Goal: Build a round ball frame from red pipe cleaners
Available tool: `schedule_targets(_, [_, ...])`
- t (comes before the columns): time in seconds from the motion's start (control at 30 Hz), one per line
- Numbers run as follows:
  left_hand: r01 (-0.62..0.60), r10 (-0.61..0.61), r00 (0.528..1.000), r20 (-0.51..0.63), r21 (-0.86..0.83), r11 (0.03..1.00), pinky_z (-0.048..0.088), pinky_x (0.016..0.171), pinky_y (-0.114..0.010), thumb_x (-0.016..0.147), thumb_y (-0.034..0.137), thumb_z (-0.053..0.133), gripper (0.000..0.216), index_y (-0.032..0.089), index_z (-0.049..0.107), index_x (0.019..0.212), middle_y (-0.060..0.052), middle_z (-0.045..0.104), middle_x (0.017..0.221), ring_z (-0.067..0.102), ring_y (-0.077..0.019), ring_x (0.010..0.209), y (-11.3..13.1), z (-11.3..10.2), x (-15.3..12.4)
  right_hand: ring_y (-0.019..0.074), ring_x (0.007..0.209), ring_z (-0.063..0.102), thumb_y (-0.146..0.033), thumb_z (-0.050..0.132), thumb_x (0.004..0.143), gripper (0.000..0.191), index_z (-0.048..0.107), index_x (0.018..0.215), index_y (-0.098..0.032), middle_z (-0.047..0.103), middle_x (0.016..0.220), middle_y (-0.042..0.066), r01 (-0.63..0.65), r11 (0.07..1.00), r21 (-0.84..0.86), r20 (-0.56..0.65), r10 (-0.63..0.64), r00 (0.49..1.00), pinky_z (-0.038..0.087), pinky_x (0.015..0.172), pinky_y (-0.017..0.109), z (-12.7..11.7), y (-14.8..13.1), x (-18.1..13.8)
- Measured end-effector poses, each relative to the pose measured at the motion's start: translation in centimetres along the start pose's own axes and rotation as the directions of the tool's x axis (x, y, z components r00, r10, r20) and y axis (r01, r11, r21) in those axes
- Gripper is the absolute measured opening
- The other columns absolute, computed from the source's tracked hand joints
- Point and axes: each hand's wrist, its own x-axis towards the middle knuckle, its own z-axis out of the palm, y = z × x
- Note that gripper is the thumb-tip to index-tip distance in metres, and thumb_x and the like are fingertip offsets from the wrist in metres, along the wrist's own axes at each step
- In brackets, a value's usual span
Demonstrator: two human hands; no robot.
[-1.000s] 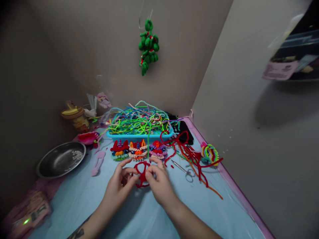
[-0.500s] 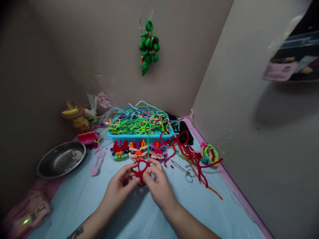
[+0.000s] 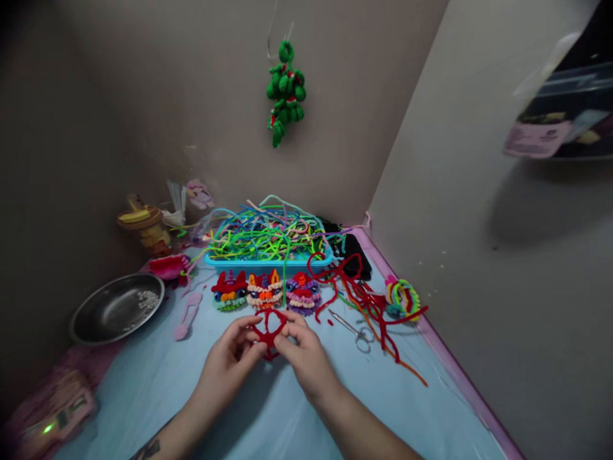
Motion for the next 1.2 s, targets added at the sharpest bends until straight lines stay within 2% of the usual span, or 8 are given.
schedule_targets(0.17, [-0.029, 0.028, 1.000, 0.005, 0.051, 0.998, 0.034, 0.052, -0.021, 0.074, 0.024, 0.063, 0.041, 0.017, 0.050, 0.112, 0.003, 0.058, 0.066, 0.048, -0.0103, 0.054, 0.0, 0.1, -0.3, 0.0238, 0.107, 0.054, -0.032, 0.060, 0.078, 0.021, 0.060, 0.062, -0.019, 0.054, 0.116, 0.008, 0.038, 0.993, -0.111, -0.016, -0.040, 0.999, 0.037, 0.096, 0.038, 0.2, -0.4, -0.2])
schedule_targets(0.3, [0.048, -0.049, 0.999, -0.017, -0.055, 0.997, 0.032, 0.049, -0.019, 0.072, 0.027, 0.065, 0.040, 0.019, 0.046, 0.105, 0.007, 0.055, 0.059, 0.045, -0.0087, 0.048, 0.6, 0.2, -0.2, 0.0256, 0.117, 0.048, -0.027, 0.057, 0.080, 0.011, 0.063, 0.074, -0.021, 0.053, 0.122, 0.009, 0.143, 0.950, -0.279, -0.094, -0.175, 0.980, 0.036, 0.100, 0.041, 0.3, -0.3, -0.5])
schedule_targets(0.47, [0.097, -0.108, 0.993, -0.043, -0.203, 0.974, 0.032, 0.049, -0.018, 0.069, 0.029, 0.067, 0.043, 0.020, 0.041, 0.103, 0.009, 0.054, 0.055, 0.047, -0.0083, 0.047, 0.8, 0.0, 0.2, 0.0270, 0.124, 0.041, -0.018, 0.057, 0.081, 0.021, 0.070, 0.092, -0.030, 0.052, 0.126, 0.005, 0.434, 0.676, -0.595, -0.037, -0.562, 0.826, 0.031, 0.104, 0.047, 0.0, -0.3, -1.1])
schedule_targets(0.57, [0.102, -0.118, 0.992, -0.047, -0.257, 0.961, 0.037, 0.053, -0.019, 0.068, 0.028, 0.069, 0.045, 0.020, 0.041, 0.102, 0.009, 0.055, 0.055, 0.051, -0.0090, 0.050, 0.8, 0.0, 0.2, 0.0280, 0.126, 0.038, -0.014, 0.057, 0.079, 0.029, 0.070, 0.098, -0.033, 0.050, 0.130, 0.004, 0.499, 0.538, -0.680, 0.063, -0.634, 0.771, 0.032, 0.103, 0.048, 0.0, -0.4, -1.3])
schedule_targets(0.67, [0.099, -0.113, 0.993, -0.037, -0.269, 0.958, 0.040, 0.056, -0.021, 0.068, 0.029, 0.068, 0.044, 0.020, 0.041, 0.101, 0.009, 0.056, 0.056, 0.054, -0.0097, 0.052, 0.7, 0.0, 0.1, 0.0281, 0.126, 0.037, -0.014, 0.058, 0.079, 0.031, 0.070, 0.101, -0.033, 0.050, 0.131, 0.004, 0.507, 0.497, -0.705, 0.091, -0.645, 0.759, 0.034, 0.103, 0.049, 0.1, -0.4, -1.4])
schedule_targets(0.77, [0.081, -0.092, 0.995, -0.032, -0.241, 0.967, 0.038, 0.054, -0.020, 0.070, 0.029, 0.067, 0.043, 0.020, 0.041, 0.102, 0.008, 0.056, 0.058, 0.052, -0.0096, 0.052, 0.8, 0.0, 0.0, 0.0273, 0.126, 0.039, -0.016, 0.058, 0.081, 0.027, 0.071, 0.098, -0.033, 0.051, 0.130, 0.004, 0.475, 0.562, -0.677, 0.063, -0.599, 0.798, 0.034, 0.103, 0.050, 0.2, -0.3, -1.3])
schedule_targets(1.0, [0.028, -0.033, 0.999, -0.038, -0.122, 0.992, 0.033, 0.052, -0.019, 0.073, 0.025, 0.064, 0.039, 0.020, 0.042, 0.104, 0.009, 0.050, 0.058, 0.045, -0.0083, 0.050, 0.4, 0.1, -0.1, 0.0266, 0.125, 0.043, -0.023, 0.060, 0.080, 0.015, 0.074, 0.084, -0.027, 0.053, 0.132, 0.007, 0.270, 0.861, -0.430, -0.052, -0.323, 0.945, 0.034, 0.103, 0.048, 0.2, -0.3, -0.6])
schedule_targets(1.2, [0.019, -0.025, 0.997, -0.069, -0.084, 0.996, 0.033, 0.051, -0.019, 0.070, 0.023, 0.066, 0.040, 0.020, 0.045, 0.104, 0.009, 0.051, 0.057, 0.042, -0.0075, 0.048, 0.2, 0.1, 0.0, 0.0239, 0.126, 0.044, -0.030, 0.063, 0.078, 0.012, 0.073, 0.076, -0.023, 0.048, 0.137, 0.009, 0.131, 0.957, -0.257, -0.050, -0.148, 0.988, 0.032, 0.105, 0.043, 0.0, -0.4, -0.2])
